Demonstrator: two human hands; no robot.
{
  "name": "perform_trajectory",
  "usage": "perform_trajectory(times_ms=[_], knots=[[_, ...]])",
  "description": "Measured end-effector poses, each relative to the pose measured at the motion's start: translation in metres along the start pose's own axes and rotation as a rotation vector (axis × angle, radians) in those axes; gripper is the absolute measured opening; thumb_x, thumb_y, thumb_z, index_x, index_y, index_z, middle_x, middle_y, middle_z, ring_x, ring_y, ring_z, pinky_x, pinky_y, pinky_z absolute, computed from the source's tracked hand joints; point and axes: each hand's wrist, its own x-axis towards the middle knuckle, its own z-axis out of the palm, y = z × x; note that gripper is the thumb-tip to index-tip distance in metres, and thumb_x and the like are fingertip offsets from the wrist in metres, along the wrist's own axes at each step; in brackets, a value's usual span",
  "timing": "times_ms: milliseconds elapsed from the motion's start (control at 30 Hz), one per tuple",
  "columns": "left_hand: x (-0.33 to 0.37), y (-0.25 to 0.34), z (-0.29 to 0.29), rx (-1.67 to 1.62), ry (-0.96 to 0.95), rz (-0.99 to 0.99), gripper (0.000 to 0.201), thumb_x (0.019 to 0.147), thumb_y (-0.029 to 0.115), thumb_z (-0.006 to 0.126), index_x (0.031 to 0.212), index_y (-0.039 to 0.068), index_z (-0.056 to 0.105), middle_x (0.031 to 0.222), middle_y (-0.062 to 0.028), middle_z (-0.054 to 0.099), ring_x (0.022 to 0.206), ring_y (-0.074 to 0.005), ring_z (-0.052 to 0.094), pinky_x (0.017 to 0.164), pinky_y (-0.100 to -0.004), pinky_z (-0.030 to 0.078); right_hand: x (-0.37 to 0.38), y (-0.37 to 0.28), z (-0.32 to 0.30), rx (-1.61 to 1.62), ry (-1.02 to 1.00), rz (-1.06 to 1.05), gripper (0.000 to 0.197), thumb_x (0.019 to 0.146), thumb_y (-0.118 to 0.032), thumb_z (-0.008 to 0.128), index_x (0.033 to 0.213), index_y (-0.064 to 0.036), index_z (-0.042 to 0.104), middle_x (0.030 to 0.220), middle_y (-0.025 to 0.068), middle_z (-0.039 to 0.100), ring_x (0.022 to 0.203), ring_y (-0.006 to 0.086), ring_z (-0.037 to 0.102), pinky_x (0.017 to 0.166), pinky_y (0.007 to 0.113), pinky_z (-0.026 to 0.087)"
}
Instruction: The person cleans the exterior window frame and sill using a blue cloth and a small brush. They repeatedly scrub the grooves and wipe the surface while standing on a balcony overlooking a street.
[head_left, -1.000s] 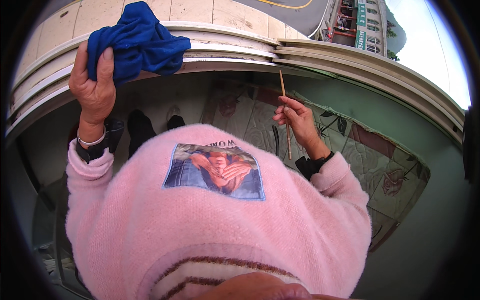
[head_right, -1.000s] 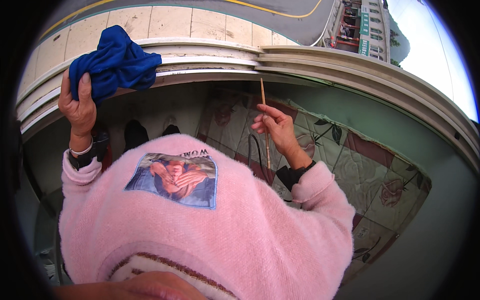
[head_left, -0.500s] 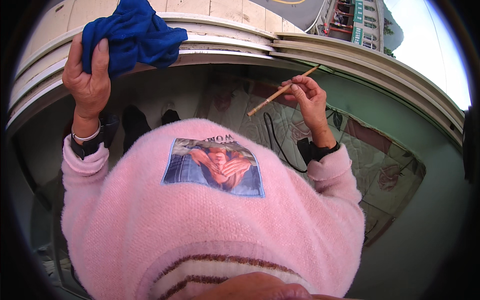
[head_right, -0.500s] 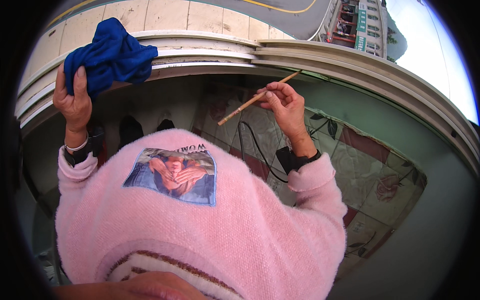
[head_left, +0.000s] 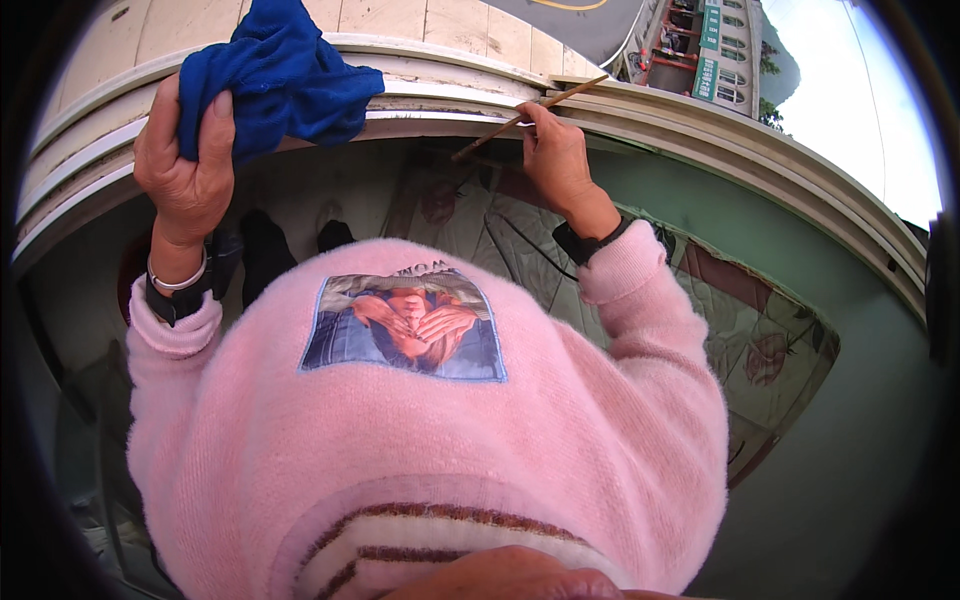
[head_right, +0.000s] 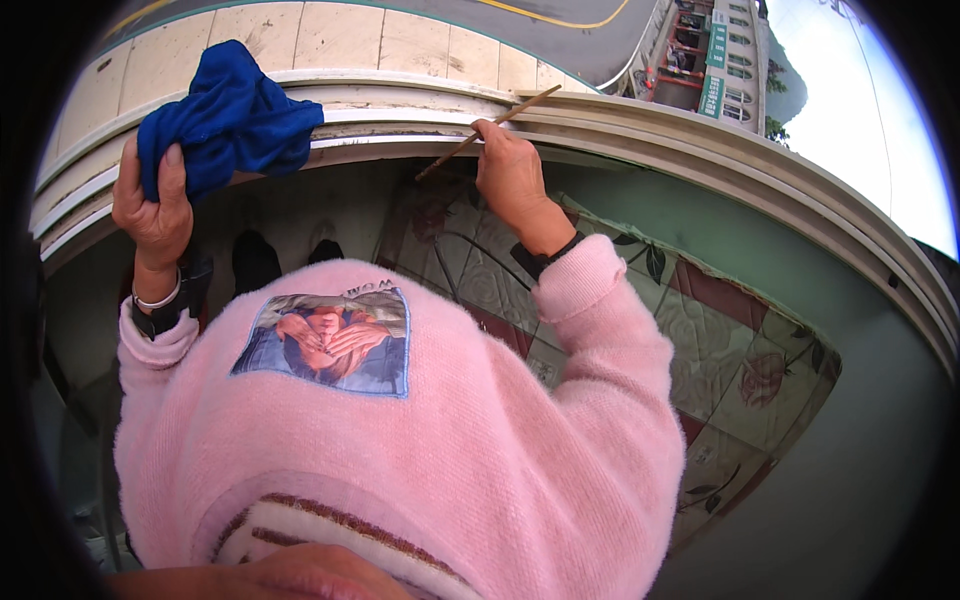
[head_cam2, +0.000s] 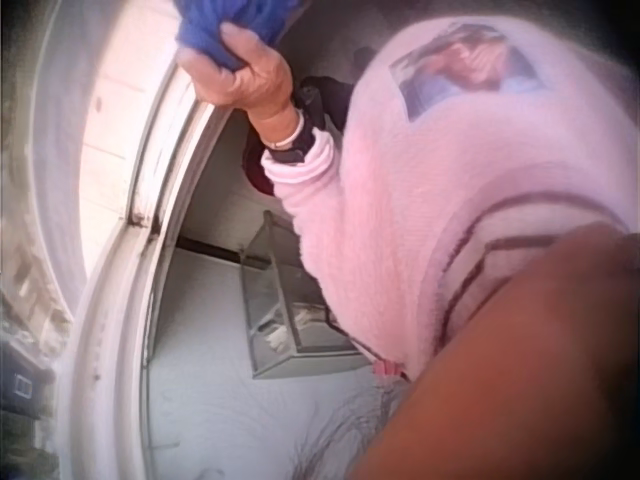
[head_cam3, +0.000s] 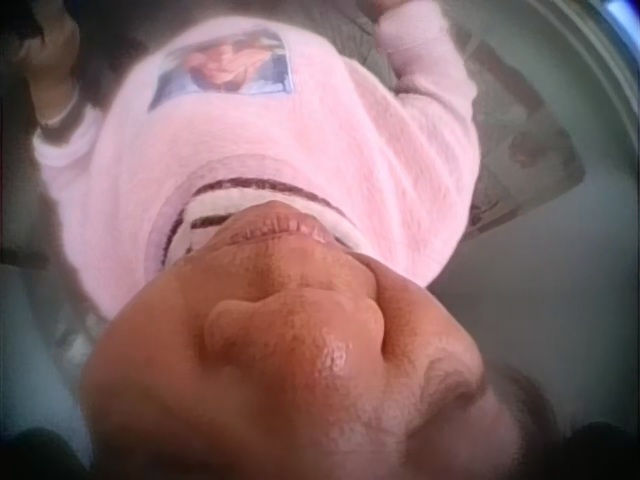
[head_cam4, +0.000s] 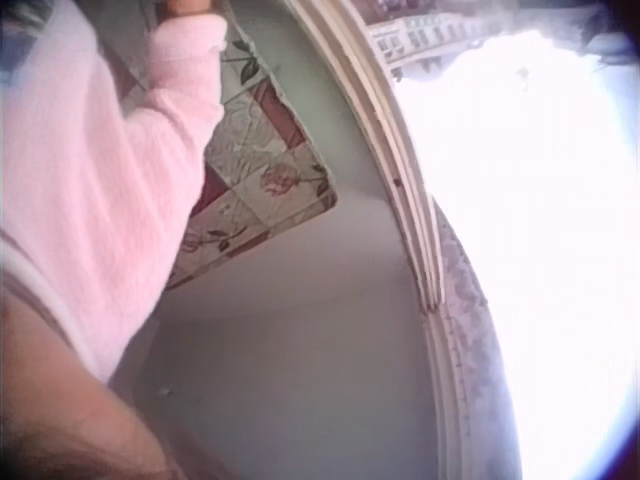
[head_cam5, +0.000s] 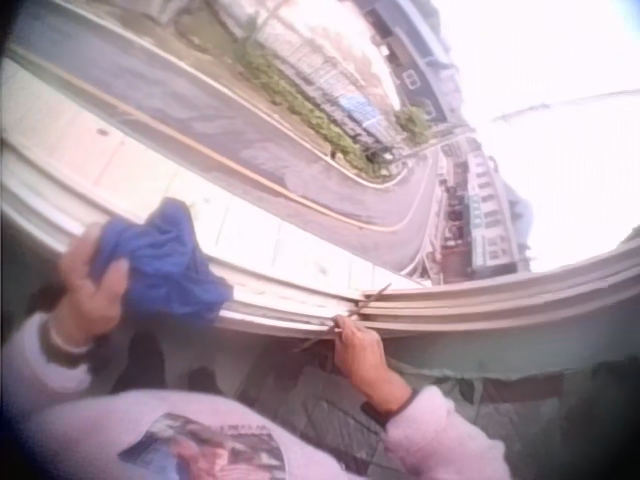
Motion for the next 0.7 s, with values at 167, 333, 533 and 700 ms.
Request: perform_trajectory(times_ms=[167, 333, 533, 700], knots=[[0.002, 0.003, -0.001, 0.005, -0.028, -0.027, 0.025, 0.090, 0.008, 0.066, 0.112, -0.003, 0.060, 0.085, -0.0102, 0.066, 0.074, -0.0148, 0.061, 0.073, -0.0265, 0.050, 0.009, 0.003, 0.009, -0.147, -0.104, -0.036, 0.020, 0.082, -0.002, 0.058, 0.102, -0.0056, 0.057, 0.086, 0.0179, 0.064, 0.075, 0.0389, 0.064, 0.065, 0.046, 0.051], [0.003, 0.003, 0.000, -0.016, -0.045, -0.044, 0.026, 0.090, 0.009, 0.067, 0.113, -0.003, 0.060, 0.085, -0.0096, 0.066, 0.073, -0.0141, 0.061, 0.072, -0.0257, 0.050, 0.014, -0.001, -0.011, -0.198, -0.169, -0.065, 0.022, 0.081, -0.002, 0.060, 0.103, -0.0053, 0.057, 0.083, 0.0159, 0.064, 0.073, 0.0363, 0.064, 0.061, 0.043, 0.052], [0.000, 0.001, 0.001, -0.010, -0.017, -0.015, 0.028, 0.091, 0.010, 0.067, 0.115, -0.003, 0.060, 0.085, -0.0095, 0.066, 0.073, -0.0140, 0.061, 0.071, -0.0251, 0.050, 0.003, -0.007, -0.071, 0.410, 0.290, 0.148, 0.015, 0.094, -0.015, 0.062, 0.097, -0.0007, 0.067, 0.063, 0.0027, 0.063, 0.052, 0.0077, 0.061, 0.050, 0.022, 0.047], [-0.002, -0.002, 0.001, -0.034, -0.027, 0.019, 0.031, 0.091, 0.011, 0.067, 0.117, -0.003, 0.059, 0.086, -0.0099, 0.067, 0.074, -0.0146, 0.063, 0.070, -0.0261, 0.051, 0.002, -0.007, -0.069, 0.285, 0.151, 0.133, 0.012, 0.091, -0.010, 0.065, 0.096, 0.0009, 0.068, 0.071, 0.0057, 0.068, 0.059, 0.0100, 0.066, 0.055, 0.022, 0.051]])
